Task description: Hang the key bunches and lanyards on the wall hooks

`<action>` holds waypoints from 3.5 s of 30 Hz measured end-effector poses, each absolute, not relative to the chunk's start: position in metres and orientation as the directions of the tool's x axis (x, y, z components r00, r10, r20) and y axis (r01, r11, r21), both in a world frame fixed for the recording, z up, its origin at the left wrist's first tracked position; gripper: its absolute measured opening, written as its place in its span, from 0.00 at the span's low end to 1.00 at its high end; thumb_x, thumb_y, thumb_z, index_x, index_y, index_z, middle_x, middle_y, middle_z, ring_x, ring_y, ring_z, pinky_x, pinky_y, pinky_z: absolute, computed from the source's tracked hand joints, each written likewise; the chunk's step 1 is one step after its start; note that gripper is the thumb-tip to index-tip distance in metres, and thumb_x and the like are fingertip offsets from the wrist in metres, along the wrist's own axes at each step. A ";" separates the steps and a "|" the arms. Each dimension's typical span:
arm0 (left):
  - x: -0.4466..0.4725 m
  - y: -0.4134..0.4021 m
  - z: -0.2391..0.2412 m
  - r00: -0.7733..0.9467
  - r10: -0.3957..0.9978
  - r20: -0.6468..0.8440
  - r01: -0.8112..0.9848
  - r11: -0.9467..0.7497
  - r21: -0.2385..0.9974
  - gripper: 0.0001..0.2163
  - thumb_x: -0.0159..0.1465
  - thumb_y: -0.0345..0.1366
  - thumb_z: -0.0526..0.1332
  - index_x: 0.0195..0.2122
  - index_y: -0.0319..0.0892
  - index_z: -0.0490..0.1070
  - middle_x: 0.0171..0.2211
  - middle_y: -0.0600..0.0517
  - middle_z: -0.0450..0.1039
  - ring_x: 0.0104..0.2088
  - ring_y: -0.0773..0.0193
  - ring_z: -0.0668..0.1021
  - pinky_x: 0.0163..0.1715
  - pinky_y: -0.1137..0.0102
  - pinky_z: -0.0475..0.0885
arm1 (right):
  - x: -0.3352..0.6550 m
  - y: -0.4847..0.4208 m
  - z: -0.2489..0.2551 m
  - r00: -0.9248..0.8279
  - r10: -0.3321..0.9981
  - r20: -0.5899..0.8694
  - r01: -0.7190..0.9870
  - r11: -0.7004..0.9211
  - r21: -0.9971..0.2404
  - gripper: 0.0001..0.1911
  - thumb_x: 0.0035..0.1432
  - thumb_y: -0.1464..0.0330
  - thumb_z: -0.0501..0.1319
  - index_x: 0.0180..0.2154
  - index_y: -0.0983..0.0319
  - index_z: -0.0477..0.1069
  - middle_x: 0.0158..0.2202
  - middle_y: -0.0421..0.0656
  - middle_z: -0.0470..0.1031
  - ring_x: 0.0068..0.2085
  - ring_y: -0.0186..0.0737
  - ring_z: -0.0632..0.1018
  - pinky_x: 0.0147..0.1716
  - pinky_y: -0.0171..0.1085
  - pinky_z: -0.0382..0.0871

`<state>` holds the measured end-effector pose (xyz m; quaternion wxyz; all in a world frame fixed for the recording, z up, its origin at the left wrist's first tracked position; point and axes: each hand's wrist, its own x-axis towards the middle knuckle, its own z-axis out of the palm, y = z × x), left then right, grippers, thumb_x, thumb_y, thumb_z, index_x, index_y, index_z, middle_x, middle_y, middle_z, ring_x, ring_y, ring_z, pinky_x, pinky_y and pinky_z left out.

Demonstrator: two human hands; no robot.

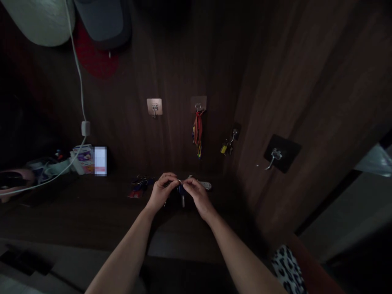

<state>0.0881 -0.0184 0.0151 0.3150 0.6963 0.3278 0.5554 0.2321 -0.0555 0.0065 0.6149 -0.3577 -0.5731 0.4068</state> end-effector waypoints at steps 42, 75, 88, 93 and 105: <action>0.081 0.000 -0.011 0.388 0.835 0.389 0.556 -0.549 0.624 0.09 0.56 0.40 0.55 0.31 0.45 0.73 0.34 0.52 0.75 0.38 0.60 0.76 0.41 0.67 0.69 | 0.291 -0.096 0.061 0.334 0.897 0.290 -0.867 0.413 -0.278 0.10 0.47 0.68 0.66 0.35 0.56 0.73 0.32 0.33 0.77 0.38 0.31 0.76 0.39 0.34 0.71; 0.081 -0.004 -0.007 0.394 0.843 0.365 0.552 -0.535 0.640 0.08 0.56 0.39 0.55 0.32 0.46 0.72 0.34 0.52 0.75 0.38 0.61 0.76 0.42 0.67 0.68 | 0.292 -0.085 0.030 0.390 0.901 0.189 -0.872 0.428 -0.238 0.07 0.50 0.61 0.61 0.31 0.54 0.73 0.35 0.35 0.77 0.41 0.32 0.75 0.44 0.38 0.67; 0.076 0.004 -0.012 0.229 0.896 0.381 0.578 -0.440 0.687 0.11 0.59 0.34 0.51 0.42 0.42 0.67 0.36 0.51 0.74 0.38 0.64 0.76 0.41 0.70 0.68 | 0.281 -0.052 0.019 0.235 0.972 0.006 -0.923 0.225 -0.313 0.04 0.51 0.73 0.60 0.30 0.59 0.71 0.27 0.35 0.76 0.31 0.29 0.77 0.34 0.31 0.73; 0.071 0.010 -0.015 0.175 0.894 0.412 0.609 -0.427 0.668 0.10 0.59 0.31 0.51 0.38 0.42 0.69 0.38 0.50 0.74 0.41 0.63 0.75 0.43 0.69 0.68 | 0.270 -0.036 0.011 0.236 0.969 -0.080 -0.868 0.173 -0.466 0.03 0.50 0.74 0.60 0.29 0.60 0.71 0.25 0.36 0.76 0.28 0.29 0.77 0.28 0.28 0.73; 0.062 0.006 -0.008 0.040 0.937 0.346 0.776 -0.247 0.580 0.12 0.61 0.29 0.49 0.41 0.41 0.70 0.41 0.46 0.74 0.42 0.59 0.75 0.43 0.67 0.67 | 0.247 -0.027 -0.009 0.369 0.923 0.104 -0.339 0.238 -0.910 0.07 0.42 0.66 0.65 0.26 0.62 0.74 0.24 0.39 0.77 0.27 0.32 0.75 0.26 0.29 0.65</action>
